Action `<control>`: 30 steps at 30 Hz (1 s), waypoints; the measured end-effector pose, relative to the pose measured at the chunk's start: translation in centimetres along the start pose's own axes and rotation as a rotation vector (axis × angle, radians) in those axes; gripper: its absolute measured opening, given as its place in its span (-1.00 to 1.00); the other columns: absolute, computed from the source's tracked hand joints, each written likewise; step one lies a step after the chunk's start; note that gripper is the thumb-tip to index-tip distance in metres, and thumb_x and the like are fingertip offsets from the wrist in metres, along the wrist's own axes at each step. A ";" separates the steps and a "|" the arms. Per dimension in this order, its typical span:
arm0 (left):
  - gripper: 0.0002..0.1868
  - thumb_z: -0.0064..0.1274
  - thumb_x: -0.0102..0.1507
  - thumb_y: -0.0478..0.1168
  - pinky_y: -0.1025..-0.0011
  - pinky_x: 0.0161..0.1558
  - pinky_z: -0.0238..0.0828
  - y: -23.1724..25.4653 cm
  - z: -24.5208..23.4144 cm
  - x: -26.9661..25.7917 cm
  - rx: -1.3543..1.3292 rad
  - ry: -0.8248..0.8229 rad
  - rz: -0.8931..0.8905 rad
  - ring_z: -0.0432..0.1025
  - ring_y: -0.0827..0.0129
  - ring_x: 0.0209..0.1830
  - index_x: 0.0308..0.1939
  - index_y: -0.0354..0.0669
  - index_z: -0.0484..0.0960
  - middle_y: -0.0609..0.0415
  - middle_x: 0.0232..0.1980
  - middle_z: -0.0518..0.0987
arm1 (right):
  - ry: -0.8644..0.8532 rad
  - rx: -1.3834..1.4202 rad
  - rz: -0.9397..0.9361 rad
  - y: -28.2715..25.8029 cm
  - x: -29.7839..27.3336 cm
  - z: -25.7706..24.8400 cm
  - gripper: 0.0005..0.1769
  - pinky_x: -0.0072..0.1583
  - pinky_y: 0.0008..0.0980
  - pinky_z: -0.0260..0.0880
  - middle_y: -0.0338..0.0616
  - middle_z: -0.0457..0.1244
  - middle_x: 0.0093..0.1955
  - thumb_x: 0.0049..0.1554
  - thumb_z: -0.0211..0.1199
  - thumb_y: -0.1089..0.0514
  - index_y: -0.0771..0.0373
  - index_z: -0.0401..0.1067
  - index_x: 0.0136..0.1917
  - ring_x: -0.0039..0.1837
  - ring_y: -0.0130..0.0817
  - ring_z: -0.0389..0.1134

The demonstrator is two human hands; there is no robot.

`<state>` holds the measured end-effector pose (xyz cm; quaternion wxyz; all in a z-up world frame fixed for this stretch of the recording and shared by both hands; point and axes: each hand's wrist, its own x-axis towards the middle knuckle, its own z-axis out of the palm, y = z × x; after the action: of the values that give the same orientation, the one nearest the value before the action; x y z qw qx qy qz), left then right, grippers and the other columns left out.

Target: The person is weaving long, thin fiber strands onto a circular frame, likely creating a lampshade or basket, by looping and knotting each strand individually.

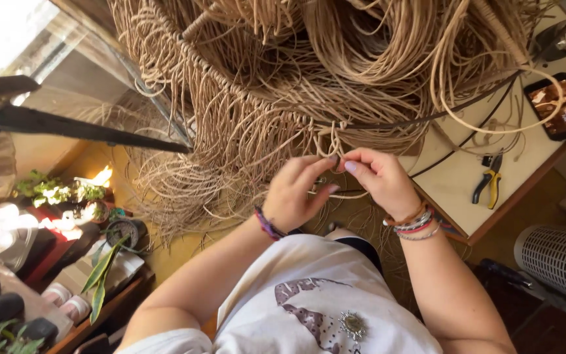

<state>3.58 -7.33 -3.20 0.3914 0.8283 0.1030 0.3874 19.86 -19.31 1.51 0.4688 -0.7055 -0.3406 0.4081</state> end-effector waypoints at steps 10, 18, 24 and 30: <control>-0.74 0.01 0.31 0.03 0.21 0.04 0.41 -1.0 0.1 -0.7 0.050 0.055 0.271 0.47 0.14 0.06 -0.30 -0.02 0.64 0.10 -0.04 0.57 | -0.084 0.104 0.022 0.9 -0.2 0.3 -0.81 -0.30 -0.74 -0.03 -0.45 0.00 -0.54 0.30 0.09 0.22 0.34 0.49 0.02 -0.38 -0.77 -0.04; -0.57 -0.18 0.41 -0.10 0.60 -0.51 0.10 0.1 1.1 -2.3 -0.971 -0.435 -1.257 0.25 0.56 -0.63 -0.48 -0.19 0.56 0.21 -0.64 0.38 | -0.045 -0.454 -0.217 0.7 0.0 -0.4 -0.85 -0.24 -0.38 0.35 -0.14 0.27 -0.41 0.29 0.18 0.15 0.13 0.57 -0.01 -0.34 -0.31 0.33; -0.68 0.19 0.28 -0.05 0.06 -0.07 0.45 -0.4 1.6 0.5 -0.593 -0.462 -0.606 0.50 0.14 -0.23 -0.03 -0.14 0.52 -0.08 -0.20 0.67 | -0.144 -0.466 -0.230 -0.8 0.0 -1.5 -0.85 -0.21 -0.15 0.35 0.04 0.26 -0.40 0.30 0.11 0.22 0.23 0.50 0.00 -0.30 -0.06 0.33; -0.60 -0.15 0.46 -0.03 0.54 -0.45 0.37 -2.0 2.1 -1.5 -0.637 -0.346 -0.813 0.35 0.51 -0.63 -0.38 -0.06 0.65 0.16 -0.61 0.54 | -0.135 -0.460 -0.242 -0.9 0.3 -1.5 -0.90 -0.20 -0.26 0.31 -0.06 0.27 -0.44 0.35 0.05 0.21 0.21 0.37 0.05 -0.35 -0.28 0.23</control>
<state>4.37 -7.87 -6.32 0.7526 0.6136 0.2268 0.0750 21.26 -19.36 2.66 0.3178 -0.7189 -0.5366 0.3070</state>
